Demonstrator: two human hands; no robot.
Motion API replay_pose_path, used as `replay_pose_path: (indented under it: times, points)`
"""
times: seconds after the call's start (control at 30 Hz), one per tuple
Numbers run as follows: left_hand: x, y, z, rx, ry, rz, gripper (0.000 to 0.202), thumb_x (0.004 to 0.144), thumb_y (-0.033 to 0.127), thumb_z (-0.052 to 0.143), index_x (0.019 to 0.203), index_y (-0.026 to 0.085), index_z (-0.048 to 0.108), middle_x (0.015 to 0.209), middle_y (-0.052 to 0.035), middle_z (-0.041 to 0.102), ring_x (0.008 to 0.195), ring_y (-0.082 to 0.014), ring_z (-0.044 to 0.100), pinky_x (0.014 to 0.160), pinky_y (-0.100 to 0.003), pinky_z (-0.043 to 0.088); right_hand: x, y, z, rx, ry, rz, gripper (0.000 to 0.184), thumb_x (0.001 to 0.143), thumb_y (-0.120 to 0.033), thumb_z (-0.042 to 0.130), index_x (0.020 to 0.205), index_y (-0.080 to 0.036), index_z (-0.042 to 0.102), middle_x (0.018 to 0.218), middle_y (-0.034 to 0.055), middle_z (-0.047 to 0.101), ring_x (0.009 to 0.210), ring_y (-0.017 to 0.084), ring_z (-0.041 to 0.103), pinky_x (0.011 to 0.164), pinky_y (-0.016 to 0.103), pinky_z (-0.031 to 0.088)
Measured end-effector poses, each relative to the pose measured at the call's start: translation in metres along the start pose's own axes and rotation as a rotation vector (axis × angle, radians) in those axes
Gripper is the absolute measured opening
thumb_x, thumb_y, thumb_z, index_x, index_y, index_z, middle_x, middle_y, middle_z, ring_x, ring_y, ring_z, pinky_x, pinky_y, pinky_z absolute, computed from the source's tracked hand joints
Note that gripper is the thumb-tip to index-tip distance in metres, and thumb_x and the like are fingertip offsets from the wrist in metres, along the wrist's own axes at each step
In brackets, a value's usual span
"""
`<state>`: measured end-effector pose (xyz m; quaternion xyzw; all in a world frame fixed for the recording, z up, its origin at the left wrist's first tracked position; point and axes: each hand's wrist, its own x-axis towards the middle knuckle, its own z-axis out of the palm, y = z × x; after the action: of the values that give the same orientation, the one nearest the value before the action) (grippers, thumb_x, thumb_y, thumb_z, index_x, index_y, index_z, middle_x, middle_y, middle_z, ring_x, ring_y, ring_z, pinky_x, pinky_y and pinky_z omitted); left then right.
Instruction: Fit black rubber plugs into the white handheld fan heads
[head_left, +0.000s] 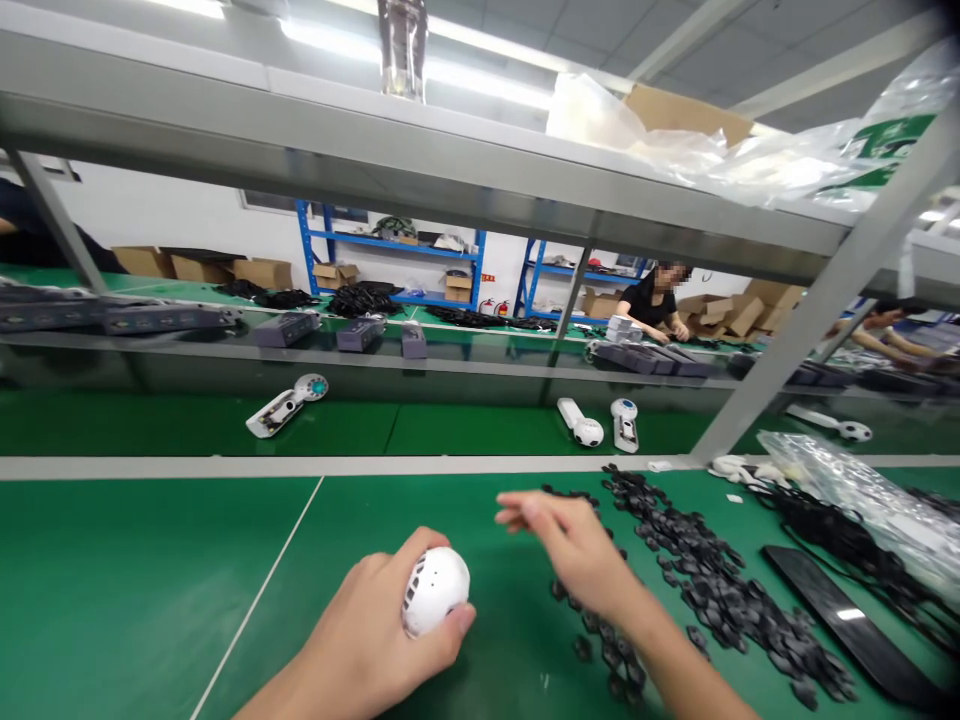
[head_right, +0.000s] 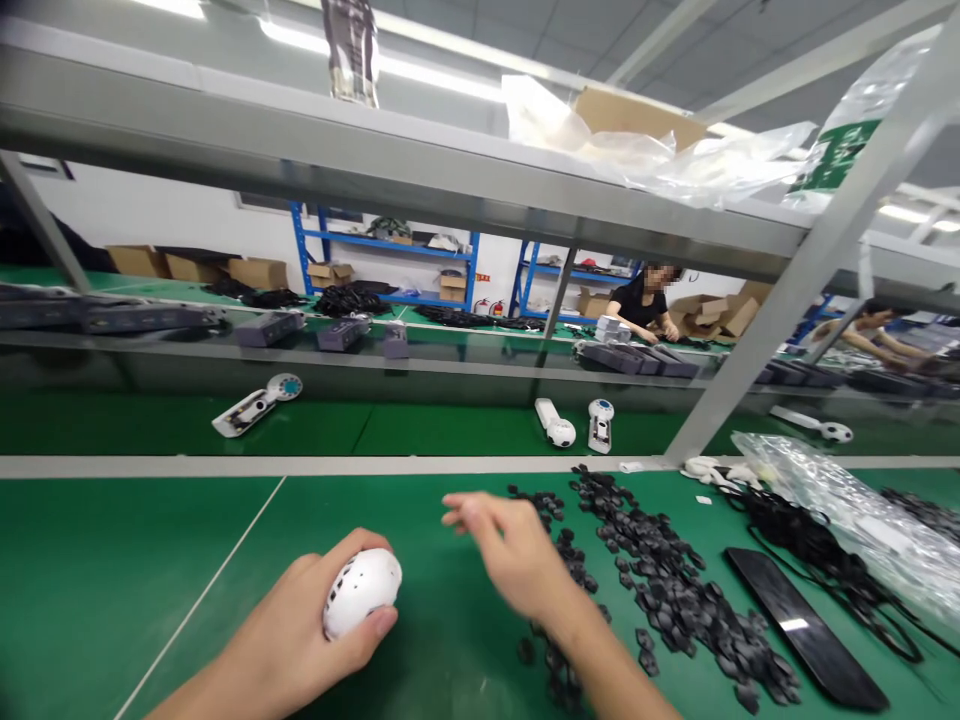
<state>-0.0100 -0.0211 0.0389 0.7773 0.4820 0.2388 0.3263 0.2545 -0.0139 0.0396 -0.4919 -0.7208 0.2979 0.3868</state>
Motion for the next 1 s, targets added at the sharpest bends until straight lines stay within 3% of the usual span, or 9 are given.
replay_pose_path:
  times: [0.1, 0.2, 0.3, 0.37, 0.43, 0.6, 0.77, 0.87, 1.0]
  points:
    - [-0.006, 0.003, 0.002, -0.102, 0.061, -0.03, 0.029, 0.086, 0.049, 0.067, 0.105, 0.028, 0.062, 0.071, 0.0006, 0.065, 0.063, -0.0211, 0.057, 0.054, -0.025, 0.037, 0.016, 0.045, -0.033, -0.398, 0.199, 0.15, 0.042, 0.107, -0.043, 0.042, 0.118, -0.022, 0.076, 0.112, 0.0079, 0.079, 0.102, 0.026, 0.072, 0.09, 0.036, 0.054]
    - [-0.01, 0.005, 0.005, -0.279, 0.141, 0.013, 0.04, 0.087, 0.052, 0.068, 0.117, 0.027, 0.06, 0.08, -0.0017, 0.068, 0.064, -0.0203, 0.06, 0.056, -0.026, 0.044, 0.024, 0.079, -0.047, -0.602, 0.193, 0.223, 0.032, 0.103, -0.037, 0.05, 0.112, -0.024, 0.078, 0.115, 0.0075, 0.077, 0.109, 0.027, 0.069, 0.092, 0.035, 0.05]
    - [-0.007, 0.0, 0.008, -0.346, 0.182, 0.156, 0.062, 0.084, 0.045, 0.076, 0.138, 0.029, 0.052, 0.131, -0.0108, 0.066, 0.113, -0.0309, 0.066, 0.094, -0.036, 0.053, 0.03, 0.093, -0.041, -0.635, 0.179, 0.258, 0.027, 0.098, -0.039, 0.058, 0.096, -0.023, 0.08, 0.101, 0.0084, 0.076, 0.098, 0.027, 0.069, 0.082, 0.033, 0.05]
    - [-0.001, -0.006, 0.011, -0.278, 0.098, 0.235, 0.067, 0.086, 0.039, 0.076, 0.147, 0.034, 0.046, 0.157, -0.0095, 0.047, 0.145, -0.0346, 0.042, 0.119, -0.047, 0.034, 0.035, 0.096, -0.033, -0.659, 0.199, 0.279, 0.025, 0.094, -0.04, 0.064, 0.086, -0.021, 0.079, 0.094, 0.0095, 0.075, 0.093, 0.027, 0.069, 0.077, 0.032, 0.049]
    - [0.006, -0.012, 0.013, -0.176, 0.002, 0.296, 0.062, 0.089, 0.034, 0.072, 0.147, 0.035, 0.048, 0.161, -0.0076, 0.042, 0.153, -0.034, 0.029, 0.124, -0.052, 0.025, 0.04, 0.095, -0.027, -0.668, 0.225, 0.287, 0.022, 0.09, -0.036, 0.068, 0.079, -0.019, 0.076, 0.091, 0.0109, 0.073, 0.093, 0.029, 0.068, 0.075, 0.033, 0.048]
    - [0.014, -0.018, 0.015, 0.021, 0.066, 0.293, 0.051, 0.076, 0.028, 0.077, 0.126, 0.029, 0.064, 0.128, -0.0113, 0.061, 0.118, -0.0353, 0.058, 0.097, -0.044, 0.05, 0.043, 0.082, -0.026, -0.556, 0.244, 0.248, 0.023, 0.09, -0.026, 0.059, 0.075, -0.017, 0.075, 0.087, 0.0128, 0.074, 0.09, 0.029, 0.069, 0.082, 0.037, 0.05]
    - [0.016, -0.014, 0.017, -0.258, 0.007, 0.05, 0.059, 0.081, 0.03, 0.072, 0.135, 0.028, 0.049, 0.084, 0.0012, 0.065, 0.07, -0.0195, 0.059, 0.065, -0.026, 0.044, 0.022, 0.037, -0.002, -0.162, 0.077, 0.182, 0.029, 0.097, -0.042, 0.055, 0.094, -0.019, 0.073, 0.086, 0.0063, 0.08, 0.079, 0.023, 0.076, 0.071, 0.03, 0.058]
    - [0.017, -0.017, 0.025, -0.456, -0.037, 0.051, 0.057, 0.082, 0.024, 0.07, 0.133, 0.025, 0.043, 0.087, 0.0024, 0.062, 0.068, -0.015, 0.054, 0.061, -0.023, 0.04, 0.003, 0.005, 0.024, 0.321, -0.081, 0.223, 0.025, 0.093, -0.044, 0.067, 0.093, -0.018, 0.067, 0.087, 0.0081, 0.081, 0.081, 0.023, 0.077, 0.072, 0.03, 0.06]
    - [0.018, -0.023, 0.036, -0.532, -0.037, 0.091, 0.059, 0.081, 0.019, 0.068, 0.133, 0.024, 0.04, 0.093, 0.0013, 0.061, 0.073, -0.0142, 0.053, 0.063, -0.023, 0.04, -0.013, -0.018, 0.047, 0.336, -0.164, 0.189, 0.017, 0.091, -0.033, 0.071, 0.083, -0.018, 0.07, 0.08, 0.0053, 0.079, 0.076, 0.02, 0.074, 0.067, 0.025, 0.056]
